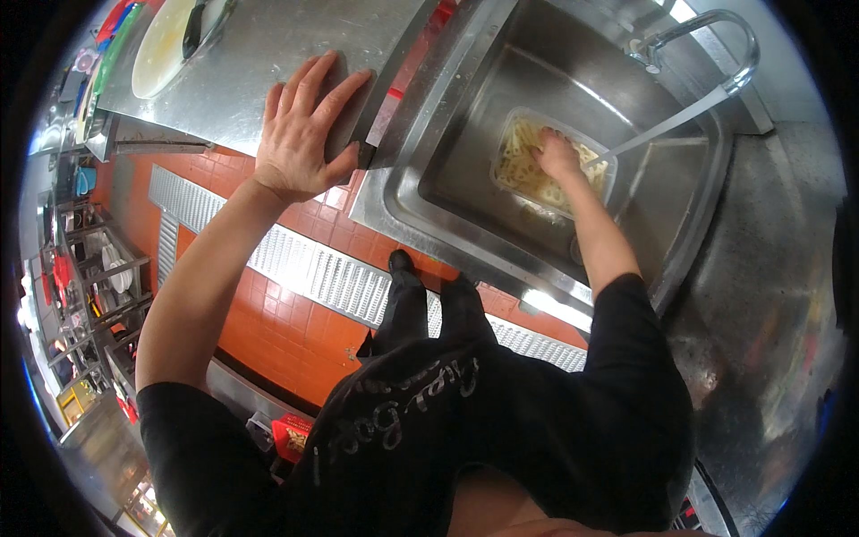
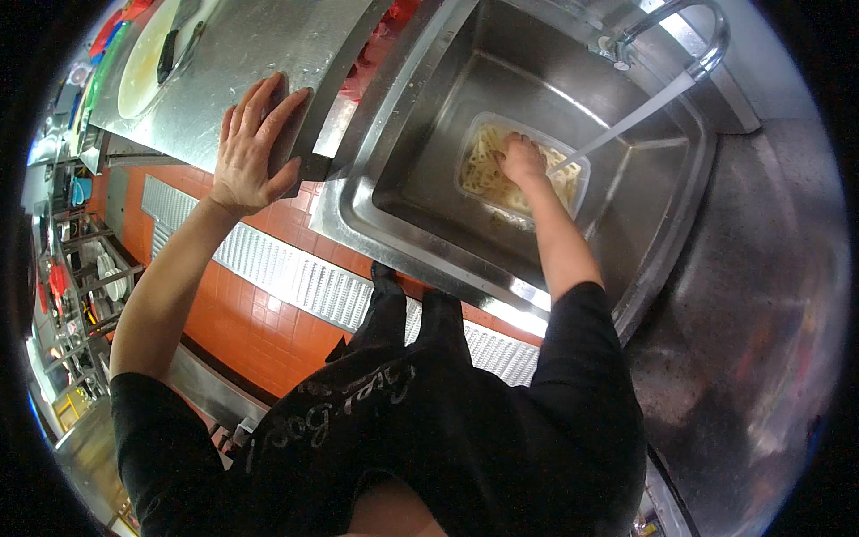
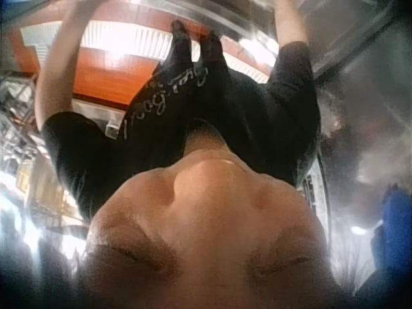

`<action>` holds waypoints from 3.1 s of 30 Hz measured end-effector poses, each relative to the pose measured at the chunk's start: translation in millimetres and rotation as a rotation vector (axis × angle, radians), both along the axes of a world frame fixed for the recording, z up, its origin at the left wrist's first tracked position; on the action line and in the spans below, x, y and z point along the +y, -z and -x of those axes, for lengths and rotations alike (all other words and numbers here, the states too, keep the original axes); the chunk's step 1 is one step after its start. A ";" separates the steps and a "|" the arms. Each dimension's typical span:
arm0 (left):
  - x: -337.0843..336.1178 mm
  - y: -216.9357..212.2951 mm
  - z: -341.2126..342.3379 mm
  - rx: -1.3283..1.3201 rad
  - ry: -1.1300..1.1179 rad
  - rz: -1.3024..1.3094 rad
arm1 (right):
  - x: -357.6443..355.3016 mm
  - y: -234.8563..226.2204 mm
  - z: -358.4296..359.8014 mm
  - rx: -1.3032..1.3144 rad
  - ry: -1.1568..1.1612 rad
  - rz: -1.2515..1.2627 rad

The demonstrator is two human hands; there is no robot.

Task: The person washes lotus root slices in a container under running water and then stores the container in a refrigerator.

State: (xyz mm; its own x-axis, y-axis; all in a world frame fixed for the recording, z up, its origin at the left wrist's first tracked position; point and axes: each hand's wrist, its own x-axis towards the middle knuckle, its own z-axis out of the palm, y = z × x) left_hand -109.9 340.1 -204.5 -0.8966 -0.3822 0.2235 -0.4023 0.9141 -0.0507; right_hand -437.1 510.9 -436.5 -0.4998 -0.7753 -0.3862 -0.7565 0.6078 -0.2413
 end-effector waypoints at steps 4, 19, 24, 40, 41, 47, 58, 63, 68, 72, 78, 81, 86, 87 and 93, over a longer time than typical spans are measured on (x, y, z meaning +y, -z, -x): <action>-2.5 1.4 2.8 0.021 0.027 -0.025 | -21.5 30.5 5.9 0.126 0.075 -0.040; -0.9 0.6 -2.1 0.021 0.012 0.003 | 20.5 -23.7 13.6 0.055 0.175 0.054; -2.0 0.5 2.6 0.007 0.011 0.003 | 2.4 1.7 -9.3 0.050 0.003 0.080; -1.8 2.6 -0.3 0.058 0.004 -0.035 | 2.4 16.4 -0.5 -0.434 0.366 0.460; -1.8 2.4 -0.1 0.058 0.008 -0.037 | 1.3 11.5 -2.8 -0.276 0.232 0.449; -2.4 3.1 0.2 0.065 0.037 -0.022 | 56.3 26.6 50.2 0.009 0.239 0.208; -3.3 3.7 -2.2 0.061 0.039 -0.014 | 48.2 -2.2 16.3 0.217 0.069 -0.070; -3.6 4.8 -1.7 0.021 0.031 -0.020 | 17.6 15.3 0.1 0.007 0.165 0.169; -4.2 4.5 -0.1 0.027 0.045 -0.004 | 18.7 38.1 27.0 -0.412 0.345 0.211; -3.2 4.7 -3.5 0.029 0.033 -0.002 | 46.1 12.3 55.0 -0.743 0.654 0.053; -3.1 3.1 -0.8 0.020 0.036 0.000 | 54.0 -14.9 9.3 0.191 -0.125 0.113; -2.9 3.3 0.5 0.023 0.032 -0.013 | 50.6 11.7 -15.9 0.153 -0.292 0.044; -3.6 3.2 1.3 0.026 0.060 -0.013 | 18.4 22.7 -25.8 0.028 -0.073 -0.046; -1.7 3.5 -1.2 0.022 0.069 -0.005 | 31.6 24.1 -24.1 0.037 -0.209 -0.037; -2.0 3.7 1.1 0.028 0.057 -0.028 | 57.4 8.4 6.0 0.064 -0.214 -0.144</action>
State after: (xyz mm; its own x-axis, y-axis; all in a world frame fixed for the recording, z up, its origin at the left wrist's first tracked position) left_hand -111.0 338.1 -208.2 -0.9106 -0.3375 0.2386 -0.3508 0.9363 -0.0144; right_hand -443.2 568.3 -445.0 -0.3574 -0.8055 -0.4727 -0.8824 0.4571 -0.1116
